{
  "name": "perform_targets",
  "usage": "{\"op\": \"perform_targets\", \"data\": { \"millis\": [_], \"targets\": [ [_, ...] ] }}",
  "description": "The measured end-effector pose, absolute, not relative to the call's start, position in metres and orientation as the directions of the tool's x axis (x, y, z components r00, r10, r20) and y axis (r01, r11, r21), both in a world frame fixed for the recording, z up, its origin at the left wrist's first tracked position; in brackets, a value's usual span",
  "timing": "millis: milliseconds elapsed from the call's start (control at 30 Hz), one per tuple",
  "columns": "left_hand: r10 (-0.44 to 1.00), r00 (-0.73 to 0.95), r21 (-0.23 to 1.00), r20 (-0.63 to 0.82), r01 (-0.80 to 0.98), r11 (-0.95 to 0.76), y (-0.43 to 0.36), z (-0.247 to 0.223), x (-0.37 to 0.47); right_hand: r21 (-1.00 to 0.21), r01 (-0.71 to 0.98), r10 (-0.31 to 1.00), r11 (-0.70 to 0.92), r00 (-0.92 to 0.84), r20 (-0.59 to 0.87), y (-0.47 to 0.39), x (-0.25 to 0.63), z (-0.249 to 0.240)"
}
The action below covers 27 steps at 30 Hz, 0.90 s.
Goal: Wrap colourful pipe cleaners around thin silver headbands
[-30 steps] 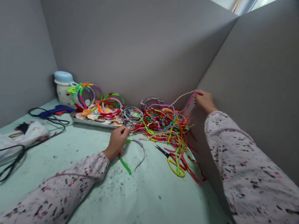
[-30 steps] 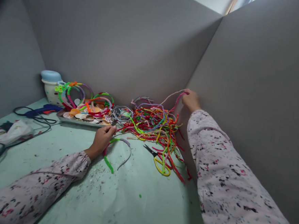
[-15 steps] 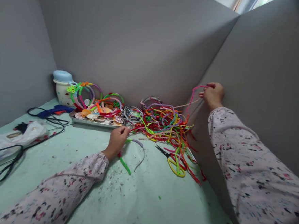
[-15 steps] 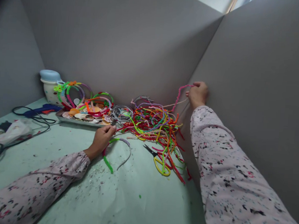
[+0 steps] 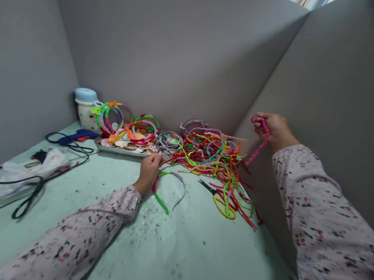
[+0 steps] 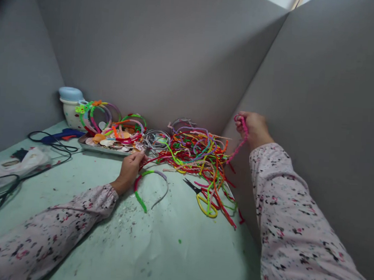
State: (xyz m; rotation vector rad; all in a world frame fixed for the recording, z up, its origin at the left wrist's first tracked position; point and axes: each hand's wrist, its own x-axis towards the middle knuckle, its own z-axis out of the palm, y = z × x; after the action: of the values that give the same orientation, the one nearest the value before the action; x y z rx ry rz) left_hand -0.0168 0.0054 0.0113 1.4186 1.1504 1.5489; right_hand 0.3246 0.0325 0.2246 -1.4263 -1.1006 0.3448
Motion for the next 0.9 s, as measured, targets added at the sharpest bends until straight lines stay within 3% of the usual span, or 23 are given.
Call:
{"op": "perform_targets", "data": {
  "millis": [167,233,300,433,700,900],
  "targets": [
    [0.921,-0.134,0.930,0.366,0.085,-0.357,-0.001,0.020,-0.015,-0.978,0.160,0.925,0.134,0.333,0.181,-0.002,0.286,0.194],
    [0.915,-0.111,0.921,0.388,0.086,-0.380,-0.006,0.024,-0.012,-0.995,-0.007,0.986,0.096,0.139,0.094,-0.016,0.259,0.164],
    [0.918,-0.079,0.921,0.389,0.064,-0.385,-0.012,0.027,-0.008,-0.989,-0.147,0.996,-0.023,-0.090,-0.010,-0.028,0.230,0.128],
    [0.931,0.109,0.936,0.347,0.015,-0.351,-0.022,0.029,0.000,-0.963,-0.249,0.955,-0.101,-0.296,-0.024,-0.041,0.184,0.065],
    [0.877,0.354,0.936,0.325,0.014,-0.353,-0.030,0.026,0.006,-0.923,-0.357,0.969,-0.144,-0.242,-0.057,-0.046,0.162,0.027],
    [0.858,0.407,0.929,0.314,0.055,-0.366,-0.029,0.022,0.008,-0.914,-0.373,0.964,-0.157,-0.261,-0.059,-0.048,0.165,0.024]
  ]
}}
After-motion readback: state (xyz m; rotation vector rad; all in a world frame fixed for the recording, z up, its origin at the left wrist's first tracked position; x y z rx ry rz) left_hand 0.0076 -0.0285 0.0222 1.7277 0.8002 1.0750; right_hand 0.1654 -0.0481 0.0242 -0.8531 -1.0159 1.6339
